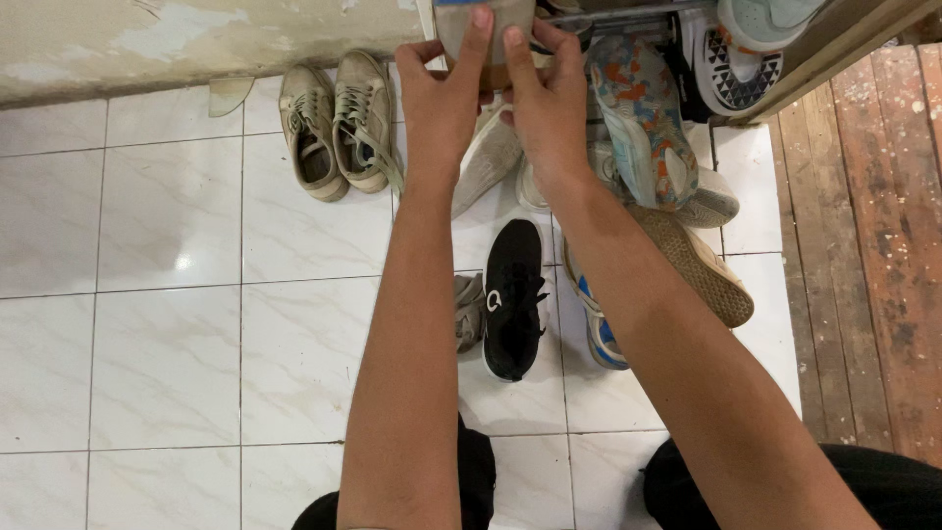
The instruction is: The person organizes multiple pairs of shoes on a tiled floor, then uses a cloth to wipe and clean one pair of white sneakers. The person handles several pairs of shoes and a cleaning cloth.
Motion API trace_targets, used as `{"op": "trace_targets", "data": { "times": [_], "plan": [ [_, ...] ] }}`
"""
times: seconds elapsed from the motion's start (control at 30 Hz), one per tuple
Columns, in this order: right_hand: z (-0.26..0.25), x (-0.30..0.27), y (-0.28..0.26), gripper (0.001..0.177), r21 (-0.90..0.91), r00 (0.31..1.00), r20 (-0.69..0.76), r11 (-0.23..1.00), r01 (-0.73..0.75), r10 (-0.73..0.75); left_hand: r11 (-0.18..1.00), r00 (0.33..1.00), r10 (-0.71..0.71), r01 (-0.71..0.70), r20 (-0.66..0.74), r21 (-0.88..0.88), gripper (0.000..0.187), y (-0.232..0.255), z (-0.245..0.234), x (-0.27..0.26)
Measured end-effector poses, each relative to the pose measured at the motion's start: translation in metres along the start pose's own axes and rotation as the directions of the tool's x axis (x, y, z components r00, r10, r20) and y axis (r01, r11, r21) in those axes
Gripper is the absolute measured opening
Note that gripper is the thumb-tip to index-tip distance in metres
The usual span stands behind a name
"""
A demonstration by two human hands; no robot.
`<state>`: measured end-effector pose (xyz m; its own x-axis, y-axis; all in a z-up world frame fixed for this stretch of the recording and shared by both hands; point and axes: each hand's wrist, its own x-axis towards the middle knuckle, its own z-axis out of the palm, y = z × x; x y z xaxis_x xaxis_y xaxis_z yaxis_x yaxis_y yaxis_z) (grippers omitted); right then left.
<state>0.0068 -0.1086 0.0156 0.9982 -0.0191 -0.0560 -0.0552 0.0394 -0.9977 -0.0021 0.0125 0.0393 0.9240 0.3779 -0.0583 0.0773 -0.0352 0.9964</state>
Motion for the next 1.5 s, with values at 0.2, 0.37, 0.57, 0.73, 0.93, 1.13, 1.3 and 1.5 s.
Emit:
{"op": "trace_targets", "data": {
  "times": [0.2,0.37,0.57,0.73,0.93,1.13,1.3,1.5],
  "plan": [
    [-0.022,-0.015,-0.019,0.097,0.106,0.968,0.054,0.962,-0.251,0.246,0.986,0.999,-0.034,0.036,-0.015,0.162,0.084,-0.015,0.006,-0.037],
    [-0.046,-0.014,-0.019,0.093,0.125,0.914,0.139,0.909,-0.397,0.380,0.962,0.994,0.101,-0.108,0.039,0.251,0.086,-0.032,0.022,-0.067],
    [-0.064,-0.052,0.003,0.072,0.234,0.910,0.118,0.880,-0.414,0.397,0.964,0.974,-0.223,0.215,0.035,0.156,0.096,-0.062,0.025,-0.086],
    [-0.084,-0.122,0.037,0.073,0.284,0.878,0.087,0.833,-0.474,0.470,0.973,0.973,-0.222,0.218,0.060,0.074,0.095,-0.100,0.036,-0.117],
    [-0.115,-0.184,0.114,0.080,0.067,0.859,0.016,0.857,-0.511,0.511,0.932,0.924,-0.363,0.362,0.120,0.026,0.067,-0.141,0.031,-0.189],
    [-0.162,-0.224,0.195,0.056,-0.483,0.891,-0.047,0.770,-0.416,0.452,0.911,0.933,-0.357,0.339,0.036,0.236,0.064,-0.157,0.038,-0.265],
    [-0.209,-0.265,0.212,0.041,-0.893,0.975,0.080,0.449,-0.021,0.206,0.684,0.807,-0.589,0.471,0.042,0.557,0.073,-0.177,0.044,-0.304],
    [-0.224,-0.288,0.188,0.034,-0.915,0.947,0.107,0.403,-0.025,0.302,0.702,0.795,-0.601,0.478,0.080,0.528,0.069,-0.210,0.052,-0.332]
  ]
}}
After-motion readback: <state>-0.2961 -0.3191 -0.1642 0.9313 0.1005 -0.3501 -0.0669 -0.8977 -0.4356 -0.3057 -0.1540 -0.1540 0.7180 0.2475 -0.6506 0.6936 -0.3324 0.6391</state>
